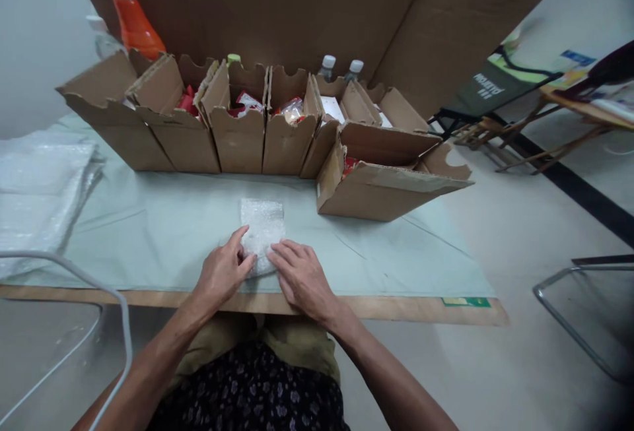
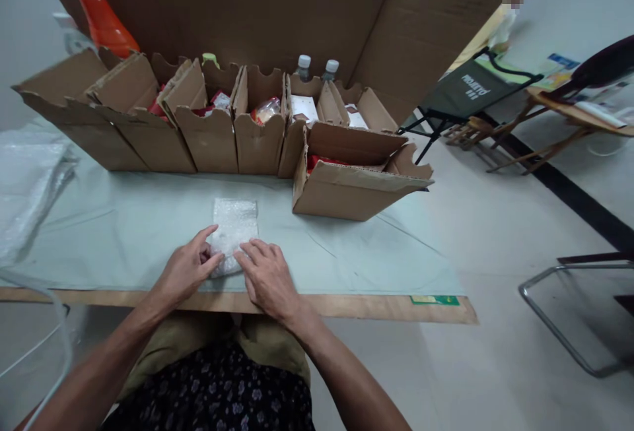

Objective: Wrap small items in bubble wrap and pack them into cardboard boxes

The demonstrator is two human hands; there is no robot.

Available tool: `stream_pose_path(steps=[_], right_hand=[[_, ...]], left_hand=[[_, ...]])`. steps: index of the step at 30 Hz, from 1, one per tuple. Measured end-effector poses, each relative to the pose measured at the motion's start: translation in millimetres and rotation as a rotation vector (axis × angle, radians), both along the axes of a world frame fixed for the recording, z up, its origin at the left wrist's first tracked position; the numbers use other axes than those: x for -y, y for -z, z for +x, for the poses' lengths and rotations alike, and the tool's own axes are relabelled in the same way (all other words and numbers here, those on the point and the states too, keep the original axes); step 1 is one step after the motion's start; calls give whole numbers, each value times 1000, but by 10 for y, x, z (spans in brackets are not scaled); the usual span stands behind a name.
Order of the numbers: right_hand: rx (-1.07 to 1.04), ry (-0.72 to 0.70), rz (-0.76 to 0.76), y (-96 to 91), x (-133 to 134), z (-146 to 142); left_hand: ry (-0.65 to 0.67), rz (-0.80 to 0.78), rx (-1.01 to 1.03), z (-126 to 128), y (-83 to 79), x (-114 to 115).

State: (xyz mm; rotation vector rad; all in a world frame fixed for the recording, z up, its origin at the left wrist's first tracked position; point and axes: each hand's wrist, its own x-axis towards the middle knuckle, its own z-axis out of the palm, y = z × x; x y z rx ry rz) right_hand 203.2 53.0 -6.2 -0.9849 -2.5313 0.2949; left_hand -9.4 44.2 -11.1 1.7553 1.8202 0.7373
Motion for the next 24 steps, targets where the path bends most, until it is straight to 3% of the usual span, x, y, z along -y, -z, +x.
stream_pose_path(steps=[3,6,10,14,16,20,24], right_hand=[[24,-13,3,42,-87,-26],[-5,-7,-46,9,-104,-15],[-100,31,-142,-80,-72,45],[-146,147,-16,-193,65,123],[-98,116,38,-210,125,119],[80,38,-16,-115,45,49],[-47,87,-152,-2,-83,22]], left_hand=[[23,324,-103,7,25,137],[182,540,-163,5,36,291],[243,537,-109,5,79,338],[217,514,-31,-6,178,185],[221,509,-27,-1,227,77],[197,468,-79,12,232,-27],[211,540,-135,-31,122,137]])
